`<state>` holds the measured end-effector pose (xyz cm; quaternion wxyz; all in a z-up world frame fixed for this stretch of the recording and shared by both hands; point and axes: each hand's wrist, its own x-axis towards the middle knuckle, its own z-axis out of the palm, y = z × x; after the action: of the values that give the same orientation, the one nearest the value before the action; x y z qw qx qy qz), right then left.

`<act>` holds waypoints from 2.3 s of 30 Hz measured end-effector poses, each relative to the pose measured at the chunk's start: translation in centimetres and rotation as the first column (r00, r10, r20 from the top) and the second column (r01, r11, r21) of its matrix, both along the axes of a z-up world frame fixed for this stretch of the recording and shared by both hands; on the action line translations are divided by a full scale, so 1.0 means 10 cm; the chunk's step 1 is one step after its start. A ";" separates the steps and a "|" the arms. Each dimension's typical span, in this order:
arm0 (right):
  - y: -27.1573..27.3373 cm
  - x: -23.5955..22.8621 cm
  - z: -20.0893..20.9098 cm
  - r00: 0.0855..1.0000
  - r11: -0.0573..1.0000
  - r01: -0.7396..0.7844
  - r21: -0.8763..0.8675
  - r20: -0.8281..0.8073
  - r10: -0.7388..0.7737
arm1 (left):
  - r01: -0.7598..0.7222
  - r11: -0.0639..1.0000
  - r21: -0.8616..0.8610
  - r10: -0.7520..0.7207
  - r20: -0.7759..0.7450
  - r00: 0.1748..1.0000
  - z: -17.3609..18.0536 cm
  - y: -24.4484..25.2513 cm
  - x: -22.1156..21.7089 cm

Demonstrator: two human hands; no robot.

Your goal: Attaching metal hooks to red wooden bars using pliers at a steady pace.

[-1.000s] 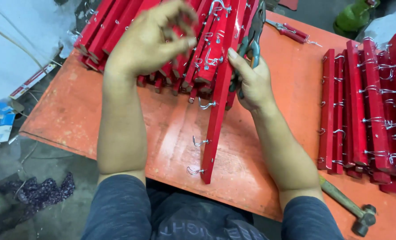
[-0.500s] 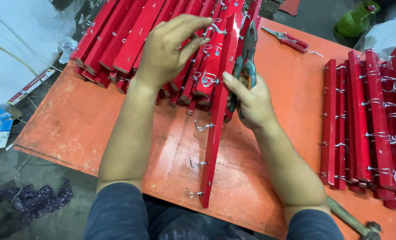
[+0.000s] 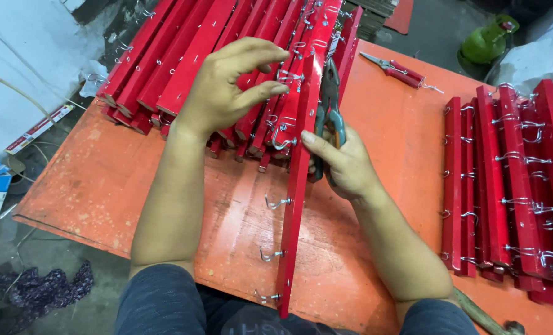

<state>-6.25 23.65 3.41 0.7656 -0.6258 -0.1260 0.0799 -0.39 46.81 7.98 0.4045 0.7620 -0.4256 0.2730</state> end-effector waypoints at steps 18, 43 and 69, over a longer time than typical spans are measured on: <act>0.13 -0.07 -0.17 0.994 0.995 -0.055 -0.079 -0.096 0.047 | 0.050 0.928 -0.369 -0.210 -0.409 0.888 -0.07 -0.22 0.08; 0.08 -0.17 -0.04 0.958 0.937 -0.275 -0.214 -0.145 0.248 | 0.137 0.832 -0.538 -0.434 -0.476 0.765 0.02 -0.08 0.02; 0.04 0.14 0.13 0.966 0.904 -0.258 -0.341 -0.061 0.253 | 0.290 0.761 -0.580 -0.561 -0.363 0.744 -0.01 -0.08 0.03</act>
<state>-4.88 24.06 4.71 0.6276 -0.7279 -0.1850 0.2051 -0.07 46.00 7.85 0.7346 0.5558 -0.3857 0.0525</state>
